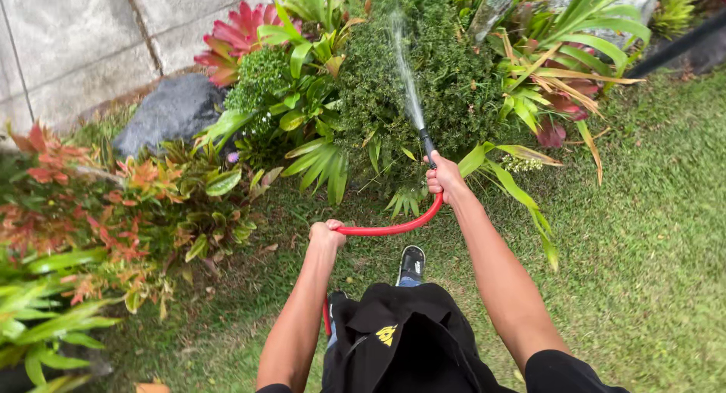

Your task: The person waters several plants in a garden using a hose with a spray nozzle, moving along the flowerbed to cover different sections.

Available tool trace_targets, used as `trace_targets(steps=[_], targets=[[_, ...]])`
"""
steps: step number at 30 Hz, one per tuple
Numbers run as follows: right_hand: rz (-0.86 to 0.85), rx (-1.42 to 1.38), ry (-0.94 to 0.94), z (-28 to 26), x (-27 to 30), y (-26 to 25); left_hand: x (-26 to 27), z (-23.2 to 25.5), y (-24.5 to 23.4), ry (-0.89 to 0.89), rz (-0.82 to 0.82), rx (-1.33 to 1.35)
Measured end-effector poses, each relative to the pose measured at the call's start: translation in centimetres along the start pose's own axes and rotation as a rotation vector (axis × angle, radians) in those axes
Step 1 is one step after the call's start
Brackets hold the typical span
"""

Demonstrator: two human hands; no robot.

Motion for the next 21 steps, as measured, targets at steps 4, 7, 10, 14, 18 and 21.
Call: trace_targets(steps=[4, 7, 10, 14, 18, 21], targets=[[0.008, 0.027, 0.008, -1.6, -0.8, -0.6, -0.3, -1.8, -1.0, 0.053, 0.055, 0.050], [-0.061, 0.135, 0.042, -2.5, -1.5, 0.4, -0.4, -2.6, -1.3, 0.081, 0.047, 0.074], [-0.072, 0.175, 0.046, -2.8, -1.8, 0.8, 0.2, -3.1, -2.4, 0.078, 0.048, 0.155], [-0.067, 0.209, 0.041, -2.6, -2.5, 2.1, 1.3, -3.2, -5.0, 0.105, 0.050, 0.224], [-0.113, 0.257, 0.051, -1.5, -3.3, 4.3, 2.5, -3.1, -7.6, 0.128, 0.073, 0.285], [-0.103, 0.173, 0.011, -1.1, -4.3, 5.1, 2.9, -2.1, -8.8, 0.154, 0.074, 0.323]])
Point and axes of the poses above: each hand's wrist, its own x-axis away from the middle knuckle, its own y-axis out of the palm, z = x × y, the point moved 8 cm from there along -x, towards the middle knuckle, and after that the axes turned 6 degrees about y, right-handed, at the moved point
